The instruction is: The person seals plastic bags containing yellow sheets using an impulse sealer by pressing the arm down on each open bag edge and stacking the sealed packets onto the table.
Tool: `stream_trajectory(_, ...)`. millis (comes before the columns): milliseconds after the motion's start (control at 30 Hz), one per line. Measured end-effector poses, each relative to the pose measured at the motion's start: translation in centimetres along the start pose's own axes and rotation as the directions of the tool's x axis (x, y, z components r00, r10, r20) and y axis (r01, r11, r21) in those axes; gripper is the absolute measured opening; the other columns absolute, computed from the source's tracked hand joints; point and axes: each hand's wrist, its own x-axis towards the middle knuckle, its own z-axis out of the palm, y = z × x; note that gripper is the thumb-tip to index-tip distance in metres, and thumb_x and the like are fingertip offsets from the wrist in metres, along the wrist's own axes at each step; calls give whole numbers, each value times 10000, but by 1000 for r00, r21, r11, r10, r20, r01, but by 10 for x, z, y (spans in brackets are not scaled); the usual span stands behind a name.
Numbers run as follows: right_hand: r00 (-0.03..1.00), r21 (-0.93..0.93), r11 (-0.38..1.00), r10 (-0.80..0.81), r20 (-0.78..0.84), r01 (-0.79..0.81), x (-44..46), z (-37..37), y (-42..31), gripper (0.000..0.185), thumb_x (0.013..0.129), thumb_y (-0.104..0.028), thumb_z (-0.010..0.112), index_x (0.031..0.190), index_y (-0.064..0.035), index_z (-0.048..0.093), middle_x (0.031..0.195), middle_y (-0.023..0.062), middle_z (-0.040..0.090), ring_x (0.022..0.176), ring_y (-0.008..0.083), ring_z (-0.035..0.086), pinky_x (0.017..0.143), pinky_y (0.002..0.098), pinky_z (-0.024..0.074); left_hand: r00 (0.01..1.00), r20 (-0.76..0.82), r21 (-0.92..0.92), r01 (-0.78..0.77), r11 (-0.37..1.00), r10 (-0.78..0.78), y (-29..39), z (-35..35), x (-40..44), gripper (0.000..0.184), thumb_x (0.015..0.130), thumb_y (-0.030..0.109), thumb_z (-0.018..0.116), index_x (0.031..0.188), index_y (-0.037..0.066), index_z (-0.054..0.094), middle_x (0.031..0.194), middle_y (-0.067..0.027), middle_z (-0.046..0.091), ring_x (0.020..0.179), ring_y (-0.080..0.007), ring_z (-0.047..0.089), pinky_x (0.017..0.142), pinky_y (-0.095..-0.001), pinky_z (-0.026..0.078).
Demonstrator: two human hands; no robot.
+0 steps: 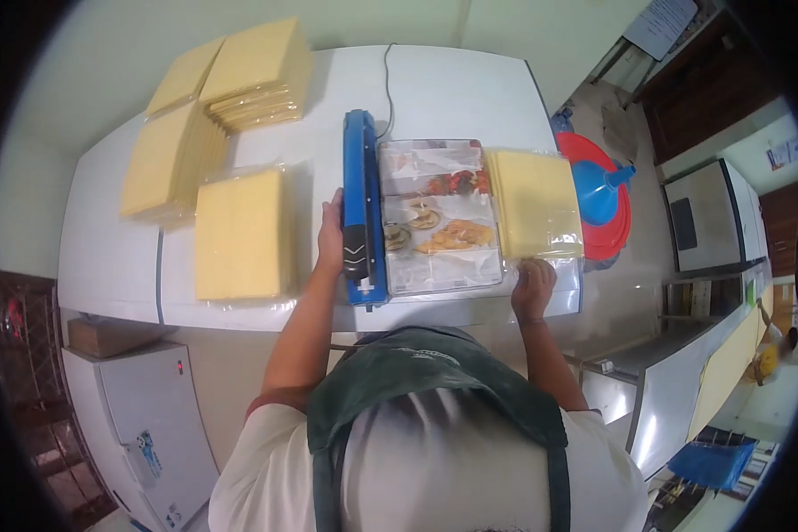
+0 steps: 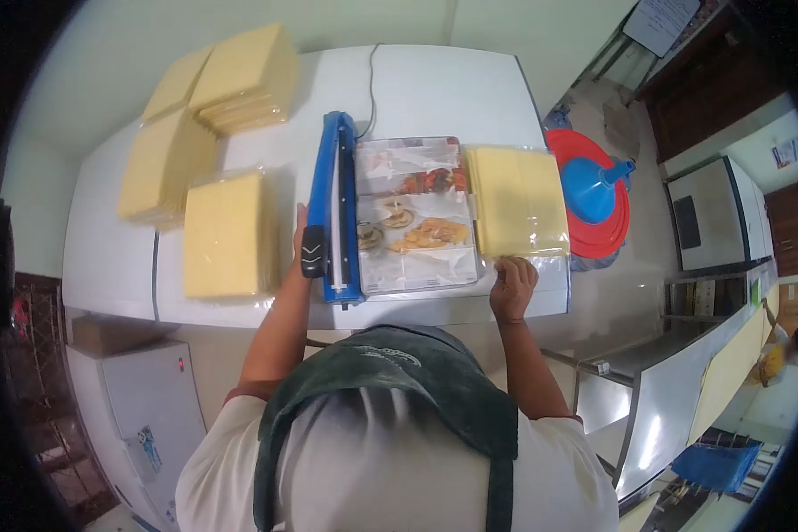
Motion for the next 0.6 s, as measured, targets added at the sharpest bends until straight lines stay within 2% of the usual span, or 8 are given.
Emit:
stream_trajectory(67,997,6,1000,6,-73,-5,8,2,5,179,785,66,641,909,-63,622,922,88,662,945,306,620,867,429,448,988,13,94,-156,983,156,9,21,-48,649,1091,450,172,1549,-1,264,1539,-163,382,1391,-242,392,1180,-352,258)
stream_trajectory(133,985,-26,999,-38,-166,34,30,1,0,195,765,126,566,848,-50,581,863,107,642,867,316,622,808,410,472,967,36,591,-225,775,253,18,50,-106,688,1078,478,199,1547,-23,247,1549,-159,365,1376,-261,410,1182,-360,256)
stream_trajectory(200,960,-15,998,59,-273,-66,42,3,10,209,734,146,502,809,-44,547,826,119,620,804,328,610,747,402,485,889,107,624,-409,666,445,-32,18,-124,694,1051,518,282,1491,-10,373,1446,-145,496,1319,-231,485,1115,-353,352)
stream_trajectory(233,945,-50,988,124,-303,-146,54,0,10,114,857,44,504,810,-26,580,847,161,640,815,351,627,738,412,504,976,-32,433,-180,883,214,8,70,-132,852,1022,610,270,1561,-40,154,1602,-197,250,1465,-275,294,1207,-372,199)
stream_trajectory(300,892,-33,978,173,-417,-205,83,-6,20,154,903,-3,469,803,-39,581,757,138,625,705,348,612,658,414,495,924,-5,485,-332,809,382,1,68,-124,861,1011,627,279,1534,-56,228,1536,-189,352,1405,-269,374,1171,-367,261)
stream_trajectory(333,867,-73,982,118,-484,-174,104,-15,15,146,893,-4,476,796,-42,579,739,133,617,682,329,604,633,393,488,843,34,528,-471,707,536,-1,66,-121,876,1000,643,288,1506,-72,302,1469,-181,453,1346,-263,453,1134,-363,322)
stream_trajectory(433,858,-145,988,-28,-513,-55,189,-71,3,152,838,37,455,790,-32,581,725,107,597,649,244,578,611,317,477,858,65,469,-477,743,510,9,62,-116,874,1009,632,275,1521,-76,259,1505,-189,409,1381,-269,411,1152,-363,291)
stream_trajectory(600,933,269,913,-233,-276,308,282,-77,-62,170,696,94,487,809,-2,572,753,122,598,681,269,585,631,355,484,938,-23,365,-315,876,347,11,56,-111,794,1048,558,212,1517,-82,252,1541,-195,361,1433,-281,341,1189,-381,224)
